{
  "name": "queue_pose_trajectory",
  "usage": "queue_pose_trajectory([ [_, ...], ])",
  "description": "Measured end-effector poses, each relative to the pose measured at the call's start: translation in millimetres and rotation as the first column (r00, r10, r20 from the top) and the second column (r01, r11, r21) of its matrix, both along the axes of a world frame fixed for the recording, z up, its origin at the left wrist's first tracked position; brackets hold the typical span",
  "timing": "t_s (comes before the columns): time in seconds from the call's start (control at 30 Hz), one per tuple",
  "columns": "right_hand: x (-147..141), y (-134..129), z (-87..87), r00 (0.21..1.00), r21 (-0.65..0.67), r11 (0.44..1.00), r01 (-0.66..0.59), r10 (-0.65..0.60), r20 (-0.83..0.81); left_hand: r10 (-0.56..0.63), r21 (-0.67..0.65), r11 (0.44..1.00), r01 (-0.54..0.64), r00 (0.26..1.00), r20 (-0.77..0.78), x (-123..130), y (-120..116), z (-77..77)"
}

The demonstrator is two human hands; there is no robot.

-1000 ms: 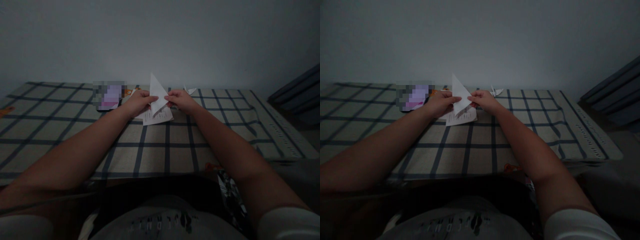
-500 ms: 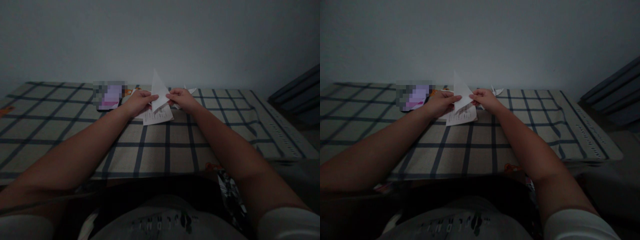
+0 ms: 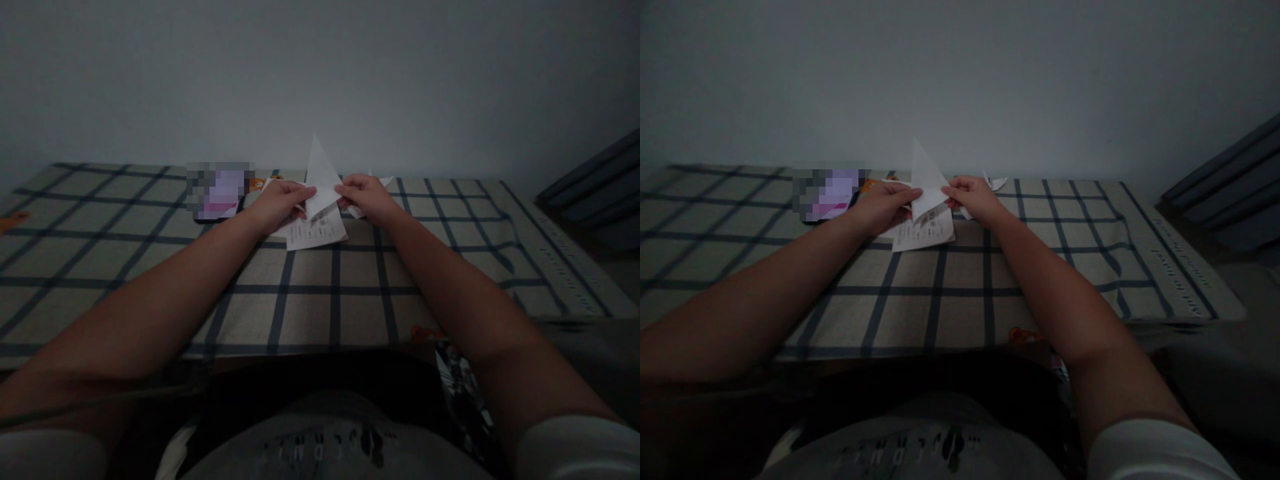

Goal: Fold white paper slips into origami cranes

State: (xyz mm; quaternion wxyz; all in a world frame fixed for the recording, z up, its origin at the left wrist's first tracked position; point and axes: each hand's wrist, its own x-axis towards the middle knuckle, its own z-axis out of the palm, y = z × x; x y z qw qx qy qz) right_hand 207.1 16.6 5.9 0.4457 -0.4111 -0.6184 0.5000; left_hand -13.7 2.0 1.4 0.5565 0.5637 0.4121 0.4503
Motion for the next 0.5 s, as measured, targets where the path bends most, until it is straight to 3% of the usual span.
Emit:
queue_pose_trajectory([
  [0.3,0.0,-3.0,3.8,0.998,0.049,0.997,0.054,-0.056,0.034,0.02,-0.034,0.999,-0.02,1.0,0.003,2.4,-6.8,7.2],
  [0.5,-0.2,-0.9,2.5,0.995,0.055,0.994,0.098,-0.1,0.031,-0.011,-0.014,1.0,0.011,1.0,0.009,-1.8,2.8,-1.2],
])
